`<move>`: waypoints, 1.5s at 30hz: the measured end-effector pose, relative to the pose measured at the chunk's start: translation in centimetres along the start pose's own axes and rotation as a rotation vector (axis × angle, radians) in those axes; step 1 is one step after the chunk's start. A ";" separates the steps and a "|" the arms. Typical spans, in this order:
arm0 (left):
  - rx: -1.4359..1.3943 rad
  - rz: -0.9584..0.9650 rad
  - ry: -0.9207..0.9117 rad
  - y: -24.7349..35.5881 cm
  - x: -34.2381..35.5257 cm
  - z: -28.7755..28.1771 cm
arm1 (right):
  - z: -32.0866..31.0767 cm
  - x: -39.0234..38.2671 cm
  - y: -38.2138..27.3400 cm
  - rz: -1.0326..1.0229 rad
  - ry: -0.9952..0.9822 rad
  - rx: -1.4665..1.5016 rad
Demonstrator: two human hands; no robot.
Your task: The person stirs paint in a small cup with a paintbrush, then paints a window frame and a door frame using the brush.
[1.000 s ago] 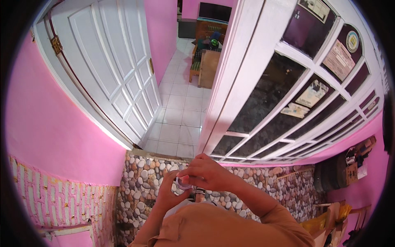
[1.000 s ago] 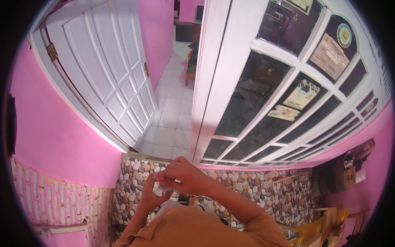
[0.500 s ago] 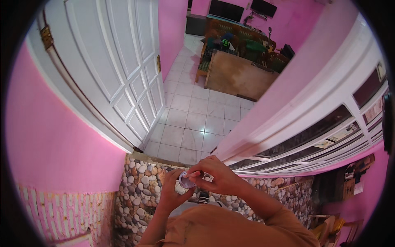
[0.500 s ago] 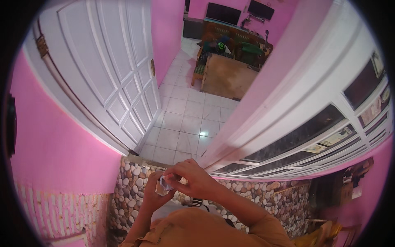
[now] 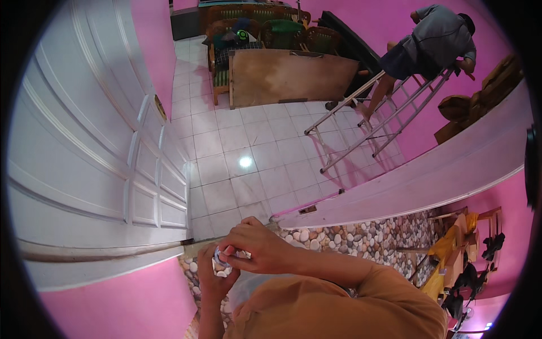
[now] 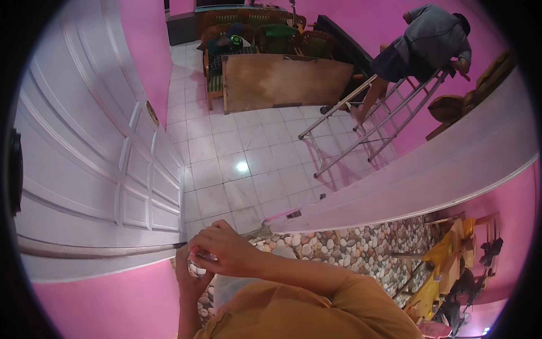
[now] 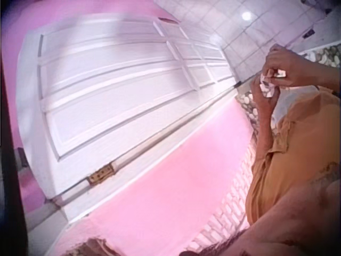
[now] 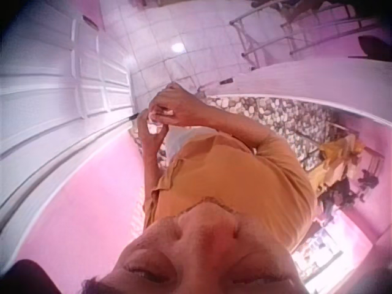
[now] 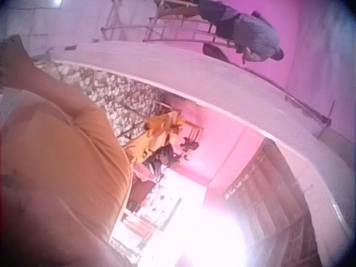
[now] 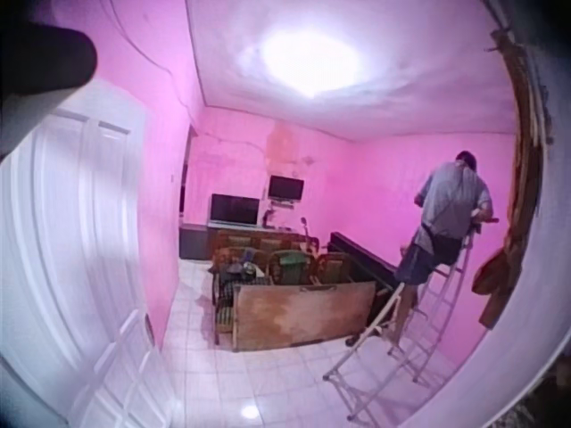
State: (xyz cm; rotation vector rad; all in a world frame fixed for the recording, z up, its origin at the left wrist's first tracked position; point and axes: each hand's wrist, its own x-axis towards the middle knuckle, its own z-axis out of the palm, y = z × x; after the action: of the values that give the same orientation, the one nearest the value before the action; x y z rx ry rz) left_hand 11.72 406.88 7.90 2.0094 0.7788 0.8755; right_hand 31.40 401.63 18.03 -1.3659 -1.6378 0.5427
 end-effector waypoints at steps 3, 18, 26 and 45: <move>-0.002 0.033 -0.024 -2.1 2.3 -1.8 | 1.7 2.5 1.0 0.032 -0.031 -0.037; -0.054 0.099 0.056 -10.2 13.7 -1.0 | 1.5 14.0 10.4 -0.022 -0.053 -0.082; -0.050 0.102 0.148 -17.8 23.4 3.9 | -0.7 22.4 21.9 -0.099 -0.143 -0.090; -0.125 0.050 0.314 -38.6 52.9 18.1 | -8.0 46.7 53.1 -0.287 -0.182 -0.132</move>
State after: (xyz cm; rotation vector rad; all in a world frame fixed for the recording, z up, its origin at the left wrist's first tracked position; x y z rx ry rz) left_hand 48.11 458.78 -16.52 1.8112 0.8246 1.2581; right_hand 67.65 459.00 -3.43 -1.1722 -2.0082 0.4036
